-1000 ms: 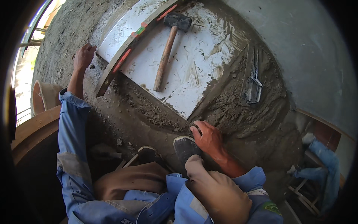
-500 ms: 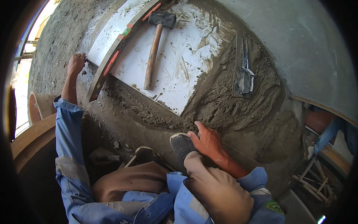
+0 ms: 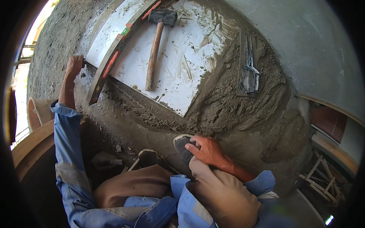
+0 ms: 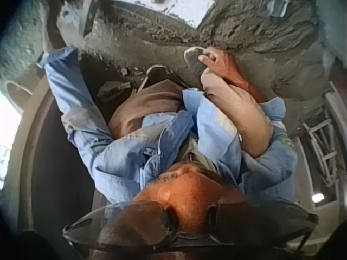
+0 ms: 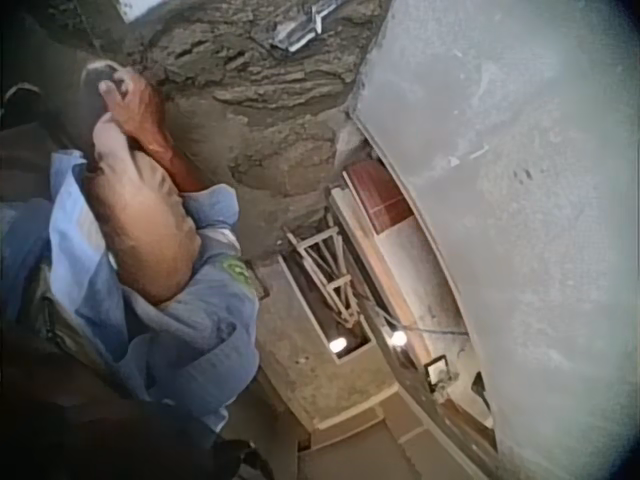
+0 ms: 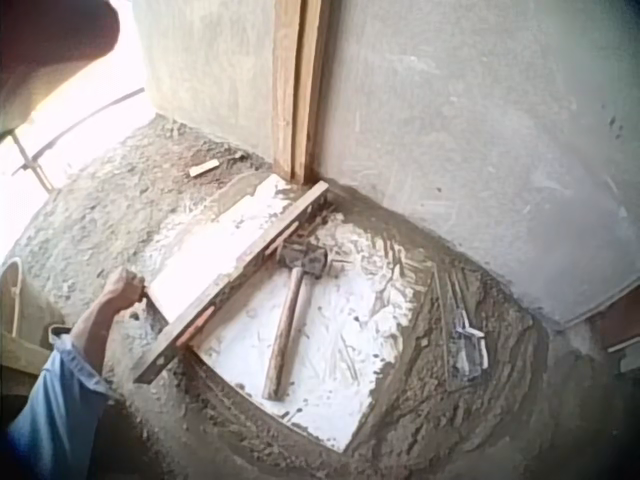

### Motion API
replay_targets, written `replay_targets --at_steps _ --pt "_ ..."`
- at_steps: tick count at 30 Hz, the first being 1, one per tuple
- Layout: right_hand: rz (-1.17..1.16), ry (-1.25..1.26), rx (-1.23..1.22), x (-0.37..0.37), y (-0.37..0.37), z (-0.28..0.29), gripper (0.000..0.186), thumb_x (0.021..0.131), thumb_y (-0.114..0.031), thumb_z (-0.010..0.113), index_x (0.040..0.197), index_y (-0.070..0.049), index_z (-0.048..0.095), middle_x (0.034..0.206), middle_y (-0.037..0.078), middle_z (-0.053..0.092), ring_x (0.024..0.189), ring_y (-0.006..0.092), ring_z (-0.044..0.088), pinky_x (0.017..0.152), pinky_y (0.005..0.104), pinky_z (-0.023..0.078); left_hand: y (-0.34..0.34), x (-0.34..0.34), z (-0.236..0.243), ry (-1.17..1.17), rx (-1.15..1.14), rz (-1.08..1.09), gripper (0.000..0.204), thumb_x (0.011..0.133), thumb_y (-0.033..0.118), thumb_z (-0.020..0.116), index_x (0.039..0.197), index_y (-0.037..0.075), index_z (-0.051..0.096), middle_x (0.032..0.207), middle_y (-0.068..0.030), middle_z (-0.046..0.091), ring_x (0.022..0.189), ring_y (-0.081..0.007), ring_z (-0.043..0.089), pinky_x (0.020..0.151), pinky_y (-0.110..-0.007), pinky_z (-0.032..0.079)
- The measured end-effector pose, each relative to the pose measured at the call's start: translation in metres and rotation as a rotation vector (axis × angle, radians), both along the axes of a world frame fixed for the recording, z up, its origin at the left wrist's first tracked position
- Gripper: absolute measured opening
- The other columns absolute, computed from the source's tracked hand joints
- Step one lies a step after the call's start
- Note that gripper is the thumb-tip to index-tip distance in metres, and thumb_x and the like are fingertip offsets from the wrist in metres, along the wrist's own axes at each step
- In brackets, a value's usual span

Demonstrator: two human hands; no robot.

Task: Installing floor tiles by applying mortar, leveling with a spirit level, and setting with a mallet.

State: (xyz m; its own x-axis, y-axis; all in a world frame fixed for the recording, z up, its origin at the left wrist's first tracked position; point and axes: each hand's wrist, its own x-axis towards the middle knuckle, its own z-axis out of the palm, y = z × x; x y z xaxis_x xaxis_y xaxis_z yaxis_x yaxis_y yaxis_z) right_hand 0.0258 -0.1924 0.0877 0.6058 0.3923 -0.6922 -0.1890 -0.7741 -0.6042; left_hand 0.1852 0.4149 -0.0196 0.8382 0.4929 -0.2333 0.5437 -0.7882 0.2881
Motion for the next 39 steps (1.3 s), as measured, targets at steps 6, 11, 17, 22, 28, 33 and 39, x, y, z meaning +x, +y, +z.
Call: replay_targets --at_steps 6,11,17,22,28,33,39 --pt "-0.004 -0.226 0.133 0.001 -0.008 0.005 0.027 0.094 -0.029 0.065 0.096 -0.002 0.066 0.081 0.017 0.067 0.075 0.0375 0.067 0.067 0.0435 0.051 -0.004 -0.001 0.002 -0.023 -0.002 -0.015 0.044 0.092 0.035 0.052 0.079 -0.005 0.068 0.076 -0.0248 0.067 0.075 -0.0362 0.067 0.074 -0.046 0.050" --pt "-0.029 -0.189 0.135 0.001 -0.006 0.000 0.026 0.094 -0.028 0.064 0.097 -0.002 0.066 0.081 0.017 0.068 0.076 0.0387 0.067 0.068 0.0446 0.051 -0.006 0.001 0.004 -0.010 0.016 0.004 0.044 0.092 0.035 0.052 0.080 -0.005 0.068 0.079 -0.0256 0.067 0.079 -0.0377 0.068 0.076 -0.047 0.050" --pt "-0.030 -0.156 0.058 0.002 -0.006 -0.004 0.039 0.092 -0.030 0.066 0.119 -0.002 0.061 0.076 0.016 0.067 0.071 0.0359 0.066 0.067 0.0438 0.051 0.004 -0.001 0.001 -0.007 -0.006 0.022 0.044 0.092 0.036 0.052 0.082 -0.003 0.069 0.082 -0.0247 0.068 0.081 -0.0395 0.067 0.078 -0.047 0.049" --pt "-0.061 -0.143 -0.004 0.004 -0.008 -0.011 0.057 0.091 -0.032 0.067 0.134 0.002 0.052 0.068 0.014 0.062 0.066 0.0325 0.064 0.066 0.0435 0.050 -0.001 -0.002 0.001 -0.013 0.040 0.017 0.043 0.092 0.037 0.053 0.086 -0.003 0.069 0.091 -0.0263 0.069 0.090 -0.0418 0.067 0.082 -0.048 0.049" --pt "-0.013 -0.100 -0.106 -0.001 -0.014 -0.021 0.056 0.090 -0.036 0.067 0.131 0.001 0.055 0.071 0.014 0.065 0.070 0.0351 0.065 0.070 0.0457 0.050 -0.013 -0.001 0.009 0.003 0.046 0.023 0.044 0.093 0.037 0.053 0.095 -0.003 0.070 0.099 -0.0293 0.068 0.098 -0.0449 0.066 0.087 -0.049 0.050" --pt "-0.004 -0.104 -0.063 0.000 -0.007 -0.015 0.033 0.091 -0.032 0.067 0.106 -0.003 0.065 0.070 0.014 0.065 0.066 0.0323 0.065 0.065 0.0431 0.050 -0.011 -0.003 0.008 0.007 0.042 0.053 0.043 0.094 0.037 0.053 0.097 -0.002 0.070 0.101 -0.0291 0.068 0.100 -0.0462 0.065 0.088 -0.049 0.050" --pt "-0.034 -0.185 -0.016 0.004 -0.012 -0.018 0.030 0.092 -0.031 0.066 0.103 -0.004 0.064 0.071 0.013 0.064 0.064 0.0305 0.064 0.062 0.0416 0.050 -0.011 0.001 0.006 0.020 0.008 0.052 0.044 0.094 0.037 0.053 0.097 -0.003 0.070 0.100 -0.0292 0.068 0.100 -0.0463 0.065 0.088 -0.049 0.049"
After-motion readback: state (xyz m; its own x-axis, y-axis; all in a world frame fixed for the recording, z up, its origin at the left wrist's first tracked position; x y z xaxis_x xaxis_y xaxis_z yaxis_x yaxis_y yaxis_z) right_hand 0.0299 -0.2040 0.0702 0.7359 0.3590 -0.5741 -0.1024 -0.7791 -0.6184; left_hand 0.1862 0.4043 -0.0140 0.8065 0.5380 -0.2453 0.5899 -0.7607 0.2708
